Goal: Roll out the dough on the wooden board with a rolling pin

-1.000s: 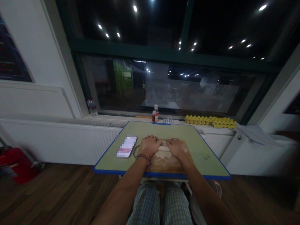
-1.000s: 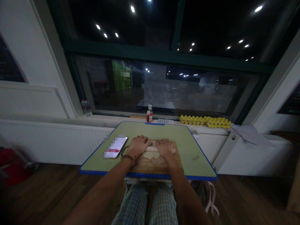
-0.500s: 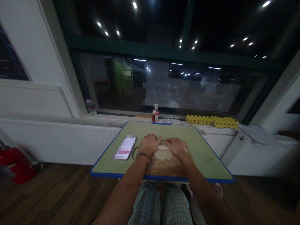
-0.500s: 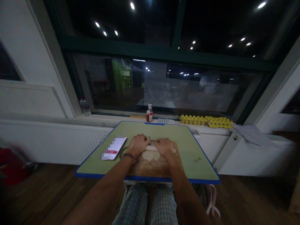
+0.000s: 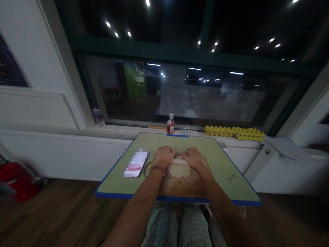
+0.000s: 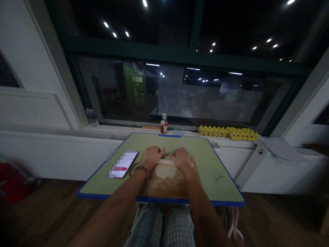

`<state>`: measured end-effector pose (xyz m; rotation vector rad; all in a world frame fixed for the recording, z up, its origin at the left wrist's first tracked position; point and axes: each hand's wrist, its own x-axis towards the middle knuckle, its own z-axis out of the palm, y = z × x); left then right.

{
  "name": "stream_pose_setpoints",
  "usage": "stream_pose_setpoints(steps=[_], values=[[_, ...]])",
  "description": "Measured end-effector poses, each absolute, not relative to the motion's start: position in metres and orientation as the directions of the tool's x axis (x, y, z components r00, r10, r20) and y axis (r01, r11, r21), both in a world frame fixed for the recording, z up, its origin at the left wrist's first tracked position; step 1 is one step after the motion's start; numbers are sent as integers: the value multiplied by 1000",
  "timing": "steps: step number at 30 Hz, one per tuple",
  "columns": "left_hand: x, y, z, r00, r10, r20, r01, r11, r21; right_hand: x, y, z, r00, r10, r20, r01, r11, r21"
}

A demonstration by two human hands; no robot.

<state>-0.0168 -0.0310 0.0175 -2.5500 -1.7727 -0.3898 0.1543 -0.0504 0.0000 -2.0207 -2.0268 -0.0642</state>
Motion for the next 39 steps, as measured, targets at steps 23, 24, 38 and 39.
stream_pose_setpoints(steps=[23, 24, 38, 39], values=[[-5, -4, 13, 202, 949, 241, 952, -248, 179, 162, -28, -1, -22, 969, 247, 979, 71, -193], [-5, -4, 13, 202, 947, 250, 951, -250, 182, 161, -29, -1, -14, 969, 246, 980, 62, -189], [-11, -25, 18, 333, 917, 218, 903, -377, 207, 156, -42, 2, 72, 971, 226, 980, -26, -199], [-12, -27, 18, 355, 909, 216, 898, -396, 192, 156, -44, 2, 73, 972, 221, 980, -28, -198]])
